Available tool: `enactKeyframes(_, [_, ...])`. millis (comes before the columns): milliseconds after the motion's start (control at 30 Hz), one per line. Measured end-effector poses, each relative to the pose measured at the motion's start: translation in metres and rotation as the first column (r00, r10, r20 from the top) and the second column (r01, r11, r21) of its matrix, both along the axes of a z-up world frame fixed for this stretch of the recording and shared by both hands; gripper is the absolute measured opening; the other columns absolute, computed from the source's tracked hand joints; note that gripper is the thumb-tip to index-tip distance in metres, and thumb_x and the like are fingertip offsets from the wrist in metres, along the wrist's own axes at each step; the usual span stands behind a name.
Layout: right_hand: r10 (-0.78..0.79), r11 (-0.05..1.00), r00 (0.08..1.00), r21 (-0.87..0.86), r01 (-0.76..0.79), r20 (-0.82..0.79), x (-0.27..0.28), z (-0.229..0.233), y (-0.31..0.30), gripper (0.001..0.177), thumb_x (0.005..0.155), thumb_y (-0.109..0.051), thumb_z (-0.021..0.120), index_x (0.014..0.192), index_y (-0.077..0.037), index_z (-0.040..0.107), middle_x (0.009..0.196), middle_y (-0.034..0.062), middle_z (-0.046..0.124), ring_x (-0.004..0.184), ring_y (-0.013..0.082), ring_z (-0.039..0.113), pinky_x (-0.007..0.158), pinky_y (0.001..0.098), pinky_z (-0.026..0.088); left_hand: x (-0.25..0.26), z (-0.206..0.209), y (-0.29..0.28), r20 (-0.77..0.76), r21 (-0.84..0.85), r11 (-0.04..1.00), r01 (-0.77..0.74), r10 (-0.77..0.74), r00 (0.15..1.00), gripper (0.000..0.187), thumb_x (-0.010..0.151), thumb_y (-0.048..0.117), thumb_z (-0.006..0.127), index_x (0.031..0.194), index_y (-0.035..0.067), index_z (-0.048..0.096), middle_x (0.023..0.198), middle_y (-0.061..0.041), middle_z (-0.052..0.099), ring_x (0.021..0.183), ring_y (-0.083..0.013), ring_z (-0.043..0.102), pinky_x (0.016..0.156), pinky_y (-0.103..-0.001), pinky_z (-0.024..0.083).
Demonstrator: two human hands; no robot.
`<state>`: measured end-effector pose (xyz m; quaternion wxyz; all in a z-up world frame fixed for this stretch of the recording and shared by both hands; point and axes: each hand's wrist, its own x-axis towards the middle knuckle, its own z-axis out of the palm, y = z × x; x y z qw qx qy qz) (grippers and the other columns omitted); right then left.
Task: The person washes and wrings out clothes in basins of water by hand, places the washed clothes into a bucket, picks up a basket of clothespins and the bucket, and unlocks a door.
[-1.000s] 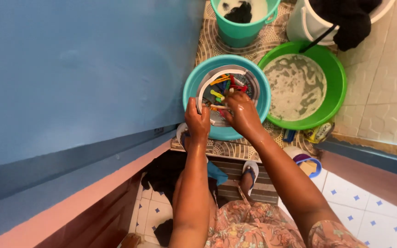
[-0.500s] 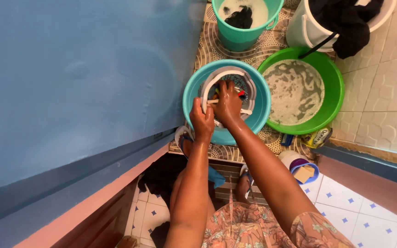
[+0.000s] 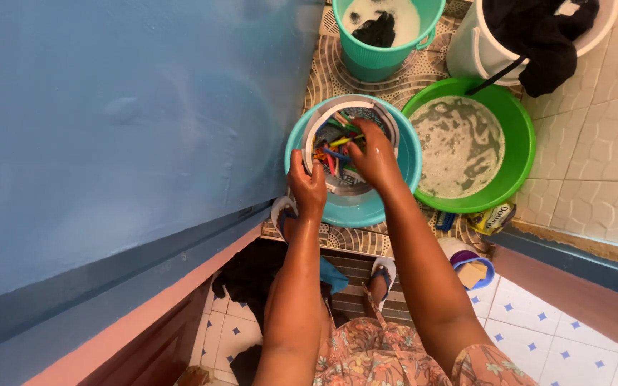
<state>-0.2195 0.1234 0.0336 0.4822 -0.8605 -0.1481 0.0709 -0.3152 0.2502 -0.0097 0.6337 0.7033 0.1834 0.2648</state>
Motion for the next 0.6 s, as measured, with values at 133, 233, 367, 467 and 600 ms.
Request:
enactKeyframes(133, [0.02, 0.99, 0.965, -0.137, 0.017, 0.262, -0.015, 0.019, 0.004, 0.05, 0.075, 0.0, 0.077, 0.124, -0.003, 0.064, 0.129, 0.0216, 0.064, 0.115, 0.0469, 0.06, 0.097, 0.0477, 0.049, 0.004, 0.003, -0.003, -0.031, -0.044, 0.999, 0.005, -0.006, 0.999, 0.012, 0.096, -0.002, 0.055, 0.107, -0.003, 0.052, 0.096, -0.011, 0.063, 0.087, -0.0142, 0.056, 0.08, -0.027, 0.049])
enactKeyframes(233, [-0.005, 0.999, 0.936, -0.031, 0.017, 0.353, -0.012, 0.014, 0.001, 0.044, 0.083, 0.008, 0.066, 0.125, -0.004, 0.066, 0.136, 0.0176, 0.065, 0.124, 0.041, 0.065, 0.106, 0.044, 0.053, 0.004, 0.0, -0.005, -0.027, -0.065, 0.998, -0.001, -0.001, 1.0, 0.014, 0.095, -0.001, 0.055, 0.109, -0.003, 0.054, 0.095, -0.01, 0.063, 0.085, -0.0138, 0.056, 0.078, -0.027, 0.049])
enactKeyframes(367, [-0.314, 0.931, 0.912, 0.272, 0.242, 0.266, -0.035, 0.01, -0.034, 0.021, 0.1, 0.003, 0.062, 0.119, -0.004, 0.067, 0.131, 0.0144, 0.067, 0.123, 0.0294, 0.069, 0.101, 0.0375, 0.06, 0.006, -0.009, -0.004, -0.108, -0.141, 0.989, -0.048, 0.033, 0.994, 0.018, 0.095, 0.001, 0.055, 0.112, -0.002, 0.053, 0.093, -0.008, 0.061, 0.081, -0.0128, 0.053, 0.073, -0.027, 0.047])
enactKeyframes(467, [-0.465, 0.865, 0.86, 0.317, 0.39, 0.21, -0.054, 0.001, -0.057, 0.022, 0.102, -0.002, 0.065, 0.124, -0.001, 0.063, 0.125, 0.0167, 0.065, 0.114, 0.0264, 0.066, 0.096, 0.0358, 0.06, 0.008, -0.019, -0.012, -0.043, -0.21, 0.976, -0.063, 0.055, 0.998, 0.02, 0.096, 0.001, 0.054, 0.115, -0.002, 0.052, 0.1, -0.008, 0.06, 0.089, -0.0131, 0.054, 0.082, -0.026, 0.047])
enactKeyframes(600, [-0.306, 0.891, 0.866, 0.202, 0.407, -0.396, -0.054, -0.008, -0.073, 0.061, 0.093, -0.014, 0.072, 0.141, -0.005, 0.036, 0.109, 0.0168, 0.066, 0.081, 0.0255, 0.067, 0.066, 0.0355, 0.057, 0.012, -0.033, -0.038, -0.054, -0.344, 0.939, -0.011, -0.008, 0.999, 0.022, 0.094, 0.002, 0.054, 0.116, -0.001, 0.051, 0.102, -0.008, 0.059, 0.091, -0.0142, 0.054, 0.083, -0.028, 0.047])
